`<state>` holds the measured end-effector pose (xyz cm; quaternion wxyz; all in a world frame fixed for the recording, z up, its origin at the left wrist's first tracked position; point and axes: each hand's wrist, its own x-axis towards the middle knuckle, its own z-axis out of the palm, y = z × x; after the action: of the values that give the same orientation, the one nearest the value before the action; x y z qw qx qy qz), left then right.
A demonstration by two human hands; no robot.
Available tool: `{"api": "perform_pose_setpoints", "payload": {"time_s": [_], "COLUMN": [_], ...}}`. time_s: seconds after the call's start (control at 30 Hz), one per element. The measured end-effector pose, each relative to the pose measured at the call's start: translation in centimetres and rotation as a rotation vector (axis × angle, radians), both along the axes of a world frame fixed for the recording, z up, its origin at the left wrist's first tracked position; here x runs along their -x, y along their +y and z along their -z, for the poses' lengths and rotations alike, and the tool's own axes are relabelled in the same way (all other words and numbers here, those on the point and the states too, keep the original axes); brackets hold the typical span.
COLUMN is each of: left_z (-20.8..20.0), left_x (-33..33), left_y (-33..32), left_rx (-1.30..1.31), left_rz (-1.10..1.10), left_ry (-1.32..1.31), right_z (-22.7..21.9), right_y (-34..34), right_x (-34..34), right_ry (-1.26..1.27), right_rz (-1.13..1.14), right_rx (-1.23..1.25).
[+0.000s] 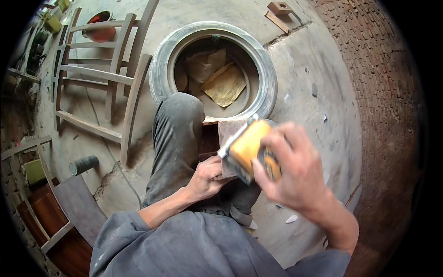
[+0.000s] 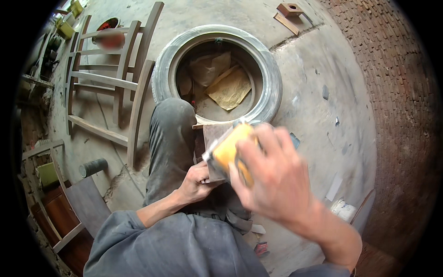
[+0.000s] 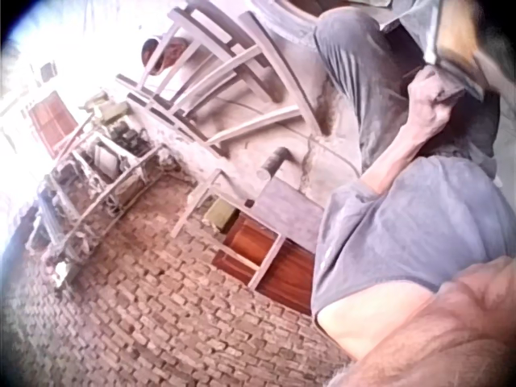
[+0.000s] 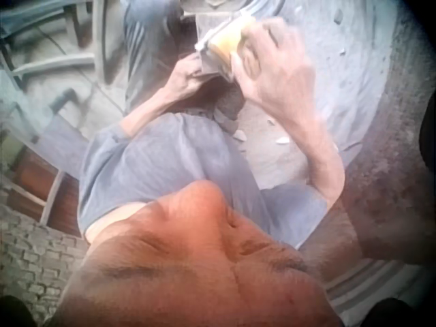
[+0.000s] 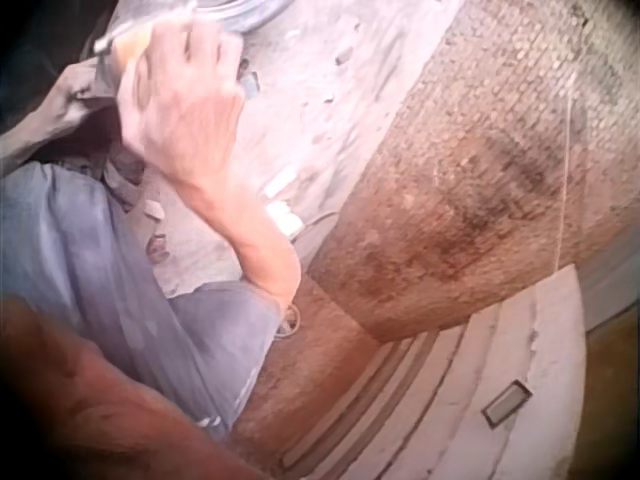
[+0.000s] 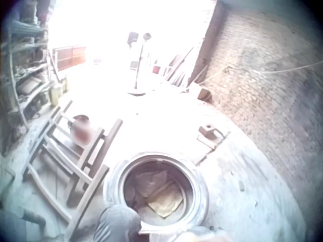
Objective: The person applies glue to the edges of a carved wooden block, spreads it with a small tool, and then sands the surfaces and edges using a handheld electric sander. The person sits cross-legged on the floor during the task.
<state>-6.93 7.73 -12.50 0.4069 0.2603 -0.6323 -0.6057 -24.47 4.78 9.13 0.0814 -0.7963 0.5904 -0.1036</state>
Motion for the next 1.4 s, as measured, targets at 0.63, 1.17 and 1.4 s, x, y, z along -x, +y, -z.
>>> {"api": "perform_pose_setpoints", "payload": {"time_s": [0.63,1.17,1.4], "left_z": [-0.5,0.1,-0.2], "left_x": [0.1,0.6,-0.3], "left_y": [-0.7,0.4,-0.1], "left_rx": [-0.028,-0.113,-0.002], "left_rz": [-0.015,-0.068,0.0], "left_ry": [0.049,0.089,0.029], "right_z": [0.0,0.2,1.1], "right_y": [3.3,5.0,-2.0], "right_x": [2.4,-0.9,-0.9], "right_ry": [0.049,0.032,0.032], "right_rz": [0.125,0.069,0.015], "right_rx": [0.043,-0.002,0.133]}}
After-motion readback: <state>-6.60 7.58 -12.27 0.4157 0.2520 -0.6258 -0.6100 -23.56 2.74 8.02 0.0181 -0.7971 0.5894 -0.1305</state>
